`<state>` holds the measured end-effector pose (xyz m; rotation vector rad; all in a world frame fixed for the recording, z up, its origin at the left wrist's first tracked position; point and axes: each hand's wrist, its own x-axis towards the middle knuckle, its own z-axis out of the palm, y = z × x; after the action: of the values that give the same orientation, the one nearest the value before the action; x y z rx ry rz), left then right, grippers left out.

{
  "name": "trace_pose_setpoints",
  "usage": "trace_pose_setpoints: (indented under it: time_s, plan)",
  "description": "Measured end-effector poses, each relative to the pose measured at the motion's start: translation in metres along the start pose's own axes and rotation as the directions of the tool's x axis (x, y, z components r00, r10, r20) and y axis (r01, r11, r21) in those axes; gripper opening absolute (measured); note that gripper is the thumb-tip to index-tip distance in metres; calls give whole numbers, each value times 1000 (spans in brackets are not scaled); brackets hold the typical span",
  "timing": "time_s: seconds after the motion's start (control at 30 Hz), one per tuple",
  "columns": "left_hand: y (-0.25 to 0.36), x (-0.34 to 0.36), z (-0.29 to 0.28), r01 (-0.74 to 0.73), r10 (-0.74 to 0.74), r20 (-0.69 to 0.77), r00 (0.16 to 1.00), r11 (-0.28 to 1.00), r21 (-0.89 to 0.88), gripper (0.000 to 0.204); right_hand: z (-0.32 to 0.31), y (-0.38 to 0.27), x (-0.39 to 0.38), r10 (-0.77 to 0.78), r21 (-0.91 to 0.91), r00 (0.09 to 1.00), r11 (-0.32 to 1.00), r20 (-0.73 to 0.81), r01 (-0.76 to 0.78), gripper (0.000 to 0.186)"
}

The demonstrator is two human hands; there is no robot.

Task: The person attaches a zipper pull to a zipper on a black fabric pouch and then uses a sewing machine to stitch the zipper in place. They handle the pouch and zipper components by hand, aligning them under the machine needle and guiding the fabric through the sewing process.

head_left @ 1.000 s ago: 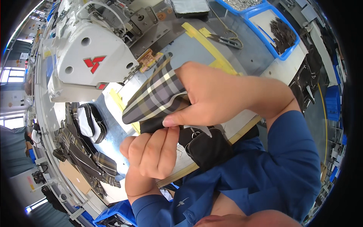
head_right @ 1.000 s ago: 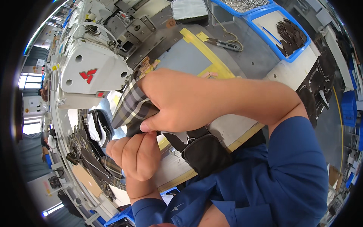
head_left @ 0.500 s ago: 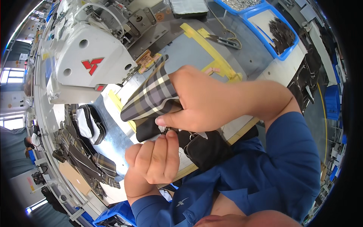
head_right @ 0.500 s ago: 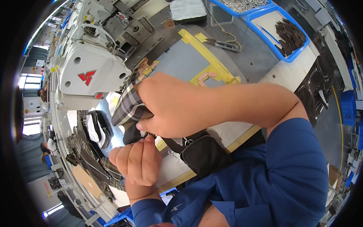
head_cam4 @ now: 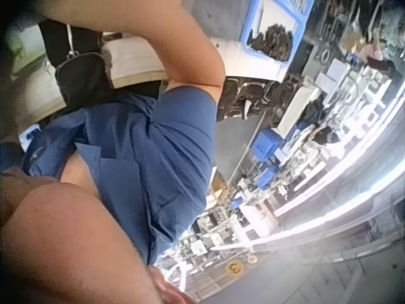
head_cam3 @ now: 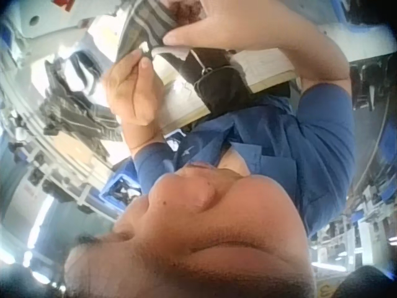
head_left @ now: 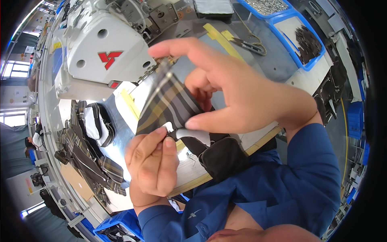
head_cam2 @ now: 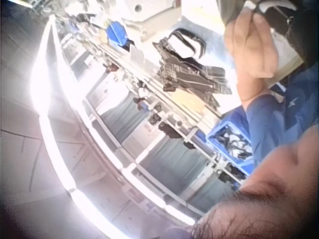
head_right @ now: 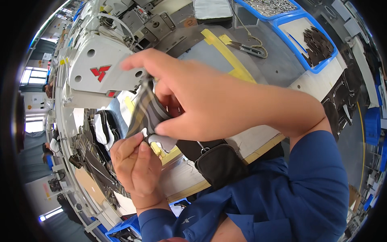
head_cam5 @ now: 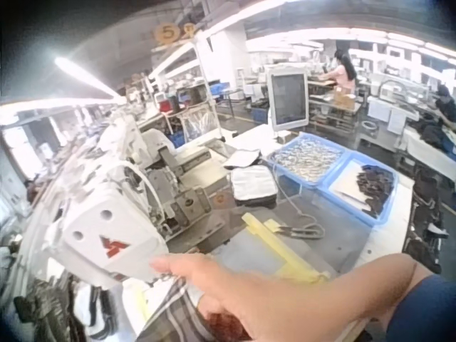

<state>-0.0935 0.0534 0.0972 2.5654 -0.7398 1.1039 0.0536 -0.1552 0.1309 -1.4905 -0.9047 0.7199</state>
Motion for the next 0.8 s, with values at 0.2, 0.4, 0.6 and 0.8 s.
trace_pose_setpoints:
  time_s: [0.2, 0.4, 0.6, 0.8]
  plan:
    - [12, 6, -11, 105, -103, 55, 993, 994, -34, 28, 10, 24, 3, -505, -565, 863, 716, -12, 411, 38]
    - [21, 12, -20, 153, -139, 166, 976, 985, -77, 22, 10, 17, 7, -770, -814, 629, 296, 107, 500, 14]
    - [27, 12, -16, 91, -80, 119, 990, 991, -96, 20, 7, 21, 5, -789, -740, 509, 105, 344, 664, 17]
    - [11, 10, -11, 108, -94, 87, 992, 981, -164, 21, 1, 16, 7, -684, -638, 677, 398, 273, 659, 27]
